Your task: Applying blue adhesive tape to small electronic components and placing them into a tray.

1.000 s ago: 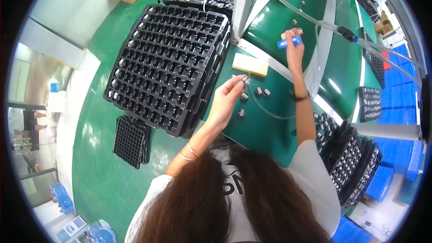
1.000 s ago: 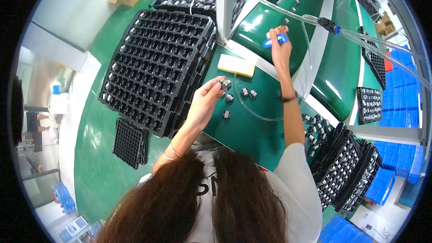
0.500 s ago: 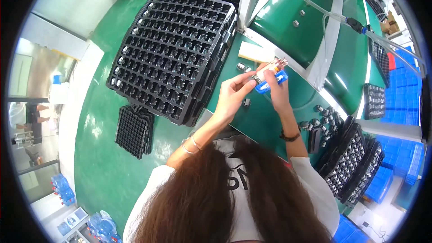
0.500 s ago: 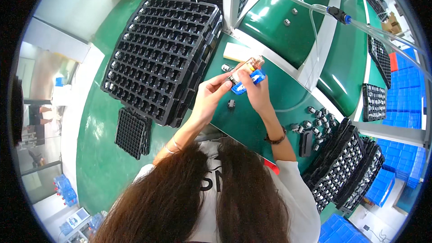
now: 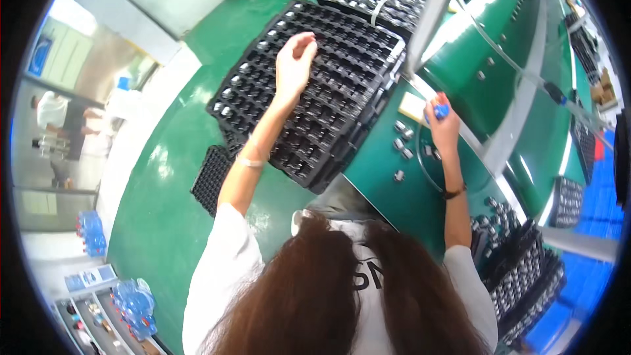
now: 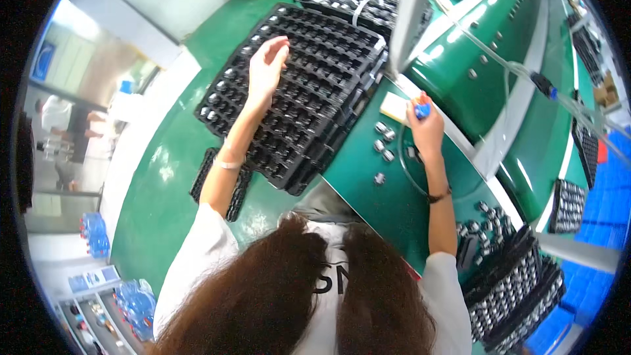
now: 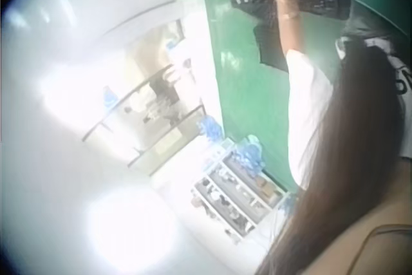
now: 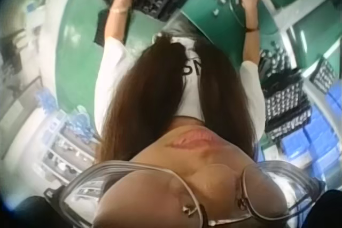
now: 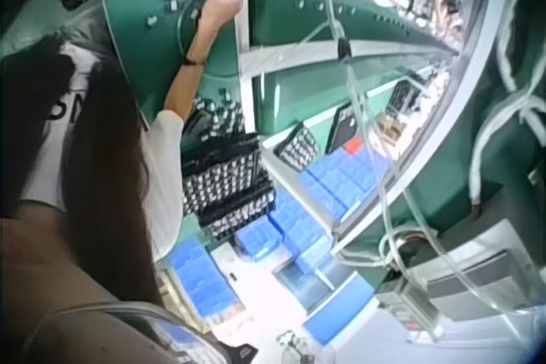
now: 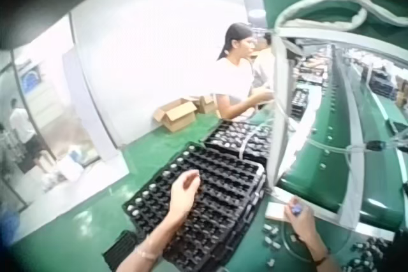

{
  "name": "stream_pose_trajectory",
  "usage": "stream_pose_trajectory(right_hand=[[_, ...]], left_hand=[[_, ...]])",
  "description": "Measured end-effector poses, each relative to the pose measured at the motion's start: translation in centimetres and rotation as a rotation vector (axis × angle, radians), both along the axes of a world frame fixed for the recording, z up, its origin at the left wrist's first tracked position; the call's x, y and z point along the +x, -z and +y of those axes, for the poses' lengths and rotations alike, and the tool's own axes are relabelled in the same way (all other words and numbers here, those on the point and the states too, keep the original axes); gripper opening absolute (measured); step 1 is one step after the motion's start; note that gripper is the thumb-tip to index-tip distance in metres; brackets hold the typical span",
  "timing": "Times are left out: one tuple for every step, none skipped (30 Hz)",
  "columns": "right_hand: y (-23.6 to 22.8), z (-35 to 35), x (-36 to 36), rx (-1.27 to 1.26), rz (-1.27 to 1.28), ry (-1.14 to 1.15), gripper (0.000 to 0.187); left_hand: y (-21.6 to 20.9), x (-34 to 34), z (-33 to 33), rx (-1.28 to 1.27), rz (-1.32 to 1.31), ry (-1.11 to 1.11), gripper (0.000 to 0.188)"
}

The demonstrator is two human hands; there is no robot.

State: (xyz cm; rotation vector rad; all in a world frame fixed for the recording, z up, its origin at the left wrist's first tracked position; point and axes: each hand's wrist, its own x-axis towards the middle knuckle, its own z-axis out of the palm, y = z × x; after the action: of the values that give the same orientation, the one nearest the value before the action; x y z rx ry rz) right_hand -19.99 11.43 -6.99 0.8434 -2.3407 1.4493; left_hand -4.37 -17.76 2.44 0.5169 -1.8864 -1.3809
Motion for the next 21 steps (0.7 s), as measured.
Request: stream_pose_trajectory(right_hand=[[-0.9, -0.4, 0.7, 0.04, -0.063, -0.038, 0.033], [-1.9, -0.2, 1.1, 0.086, -0.124, -0.058, 0.029], [-1.4, -0.1, 0.9, 0.058, -0.066, -0.066, 0.024], [-1.5, -0.2, 1.0, 0.051, -0.064, -0.069, 0.024], [-1.6, -0.3, 1.1, 0.071, -0.084, -0.067, 0.024], [-1.7, -0.1, 1.1, 0.095, -0.105, -0.054, 0.024], [-2.1, -0.4, 1.3, 0.082, -0.116, -0.048, 0.024], [-2.0, 0.1, 1.1, 0.106, -0.12, -0.044, 0.029], [-2.0, 0.3, 1.0, 0.096, -0.154, -0.06, 0.036], [-2.5, 0.4, 1.2, 0.084, -0.188, -0.079, 0.045], [-2.5, 0.4, 1.4, 0.089, -0.132, -0.059, 0.051], [-2.3, 0.4, 1.5, 0.096, -0.078, -0.046, 0.059], [-2.8, 0.8, 1.8, 0.18, -0.152, -0.027, 0.063], [-3.3, 1.7, 2.0, 0.199, -0.223, -0.021, 0.061], [-3.3, 2.6, 2.2, 0.203, -0.227, -0.021, 0.059], [-3.3, 3.4, 2.3, 0.205, -0.23, -0.029, 0.058], [-3.0, 3.6, 2.4, 0.193, -0.216, -0.066, 0.057], [-3.1, 3.8, 2.6, 0.195, -0.201, -0.088, 0.056], [-3.4, 3.9, 2.8, 0.205, -0.229, -0.091, 0.056], [-3.6, 3.8, 3.0, 0.214, -0.257, -0.099, 0.056], [-3.4, 3.5, 3.0, 0.214, -0.263, -0.099, 0.056]], left_hand=[[0.8, -0.1, -3.7, -0.18, -0.065, -0.144, 0.024], [1.0, -0.3, -6.3, -0.264, -0.093, -0.258, 0.026], [1.0, -0.7, -8.5, -0.381, -0.139, -0.338, 0.028], [1.1, -1.0, -10.5, -0.495, -0.185, -0.413, 0.029], [1.7, -1.3, -12.8, -0.584, -0.247, -0.443, 0.031], [2.6, -1.7, -14.8, -0.67, -0.307, -0.463, 0.032], [3.2, -2.2, -16.2, -0.684, -0.376, -0.444, 0.033], [3.1, -3.1, -15.8, -0.687, -0.437, -0.414, 0.027], [3.1, -3.9, -15.8, -0.662, -0.467, -0.362, 0.024], [3.2, -4.2, -16.3, -0.638, -0.5, -0.314, 0.021], [3.7, -4.2, -17.5, -0.69, -0.491, -0.342, 0.018], [4.3, -3.8, -18.9, -0.739, -0.485, -0.376, 0.016], [4.4, -4.2, -19.2, -0.683, -0.516, -0.377, 0.016], [4.2, -4.7, -19.0, -0.629, -0.546, -0.373, 0.016], [3.7, -5.4, -18.4, -0.624, -0.545, -0.367, 0.018], [3.3, -5.8, -18.0, -0.618, -0.546, -0.369, 0.019], [3.2, -5.6, -18.4, -0.611, -0.514, -0.396, 0.021], [3.0, -5.3, -18.9, -0.603, -0.484, -0.428, 0.023], [2.7, -5.1, -19.0, -0.56, -0.406, -0.385, 0.024], [2.5, -4.4, -19.0, -0.544, -0.358, -0.313, 0.023], [2.5, -3.9, -18.8, -0.183, -0.221, -0.18, 0.022]])
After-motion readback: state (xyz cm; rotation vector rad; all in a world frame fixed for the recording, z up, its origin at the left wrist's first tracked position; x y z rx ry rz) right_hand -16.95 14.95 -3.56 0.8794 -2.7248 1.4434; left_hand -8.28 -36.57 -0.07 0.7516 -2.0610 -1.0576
